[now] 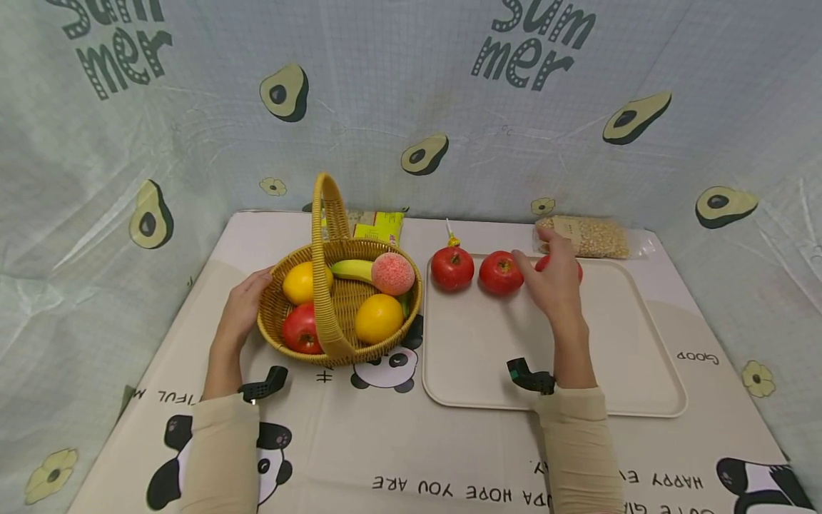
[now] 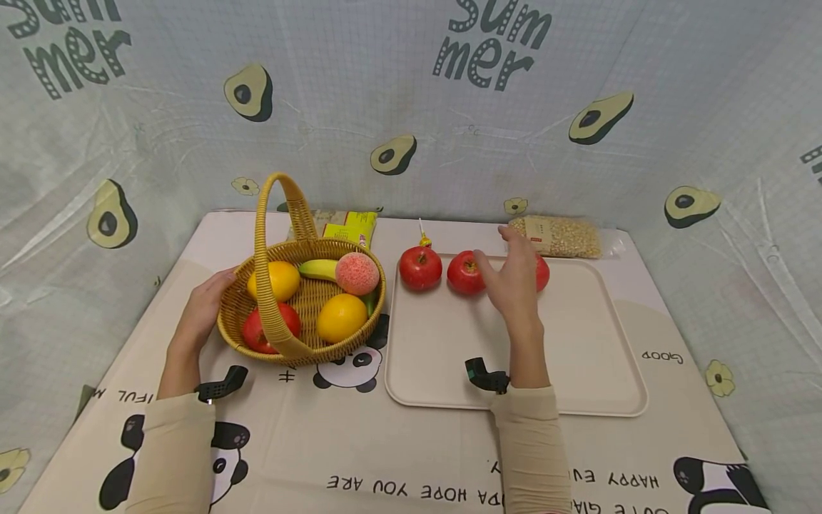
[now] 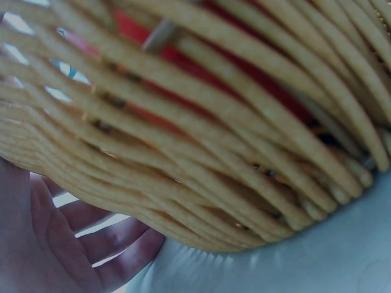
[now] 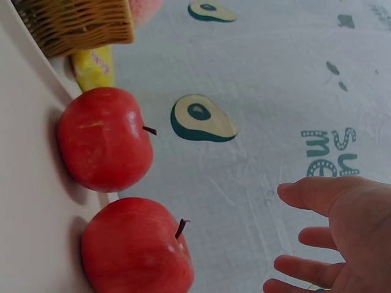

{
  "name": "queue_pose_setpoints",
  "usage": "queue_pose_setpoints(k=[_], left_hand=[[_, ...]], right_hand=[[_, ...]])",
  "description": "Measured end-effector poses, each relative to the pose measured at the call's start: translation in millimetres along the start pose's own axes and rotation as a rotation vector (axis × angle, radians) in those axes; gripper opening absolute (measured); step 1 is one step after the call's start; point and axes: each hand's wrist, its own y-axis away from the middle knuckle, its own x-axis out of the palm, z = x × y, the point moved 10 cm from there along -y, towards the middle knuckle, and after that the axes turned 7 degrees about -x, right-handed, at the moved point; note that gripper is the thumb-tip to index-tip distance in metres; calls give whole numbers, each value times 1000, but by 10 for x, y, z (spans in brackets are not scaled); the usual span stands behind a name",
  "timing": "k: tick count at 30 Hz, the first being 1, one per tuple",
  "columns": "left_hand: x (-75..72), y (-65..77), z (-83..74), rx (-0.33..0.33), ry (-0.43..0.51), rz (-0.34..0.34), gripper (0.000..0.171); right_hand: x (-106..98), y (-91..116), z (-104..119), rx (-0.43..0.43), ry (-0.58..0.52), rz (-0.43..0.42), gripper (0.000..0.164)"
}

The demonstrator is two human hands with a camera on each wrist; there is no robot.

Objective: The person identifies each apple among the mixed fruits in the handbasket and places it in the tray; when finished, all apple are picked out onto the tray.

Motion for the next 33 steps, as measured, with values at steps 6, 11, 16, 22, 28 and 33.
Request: queue_pose_setpoints(k=[6,11,16,22,28,33], left_hand=[[-2,-2,0,-2,-4,-2,62],[-7,-2,-7,6,-7,-6,62],[-6,3,-4,-3,-8,-6,62],[-4,6,0,-10,-8,-4,63],[-7,8,-2,-10,-3,-3,63],[-1,8,-4,-11,4,-2,63]], right_hand=[[72,5,18,-12,-14,28,65],[91,11,67,-36,-26,27,64],[114,31,188,-74,-24,33,65],[182,54,343,-113,-57,47,65],[311,90,506,-161,-42,79,67],[447,140,679,-210,-27,121,68]])
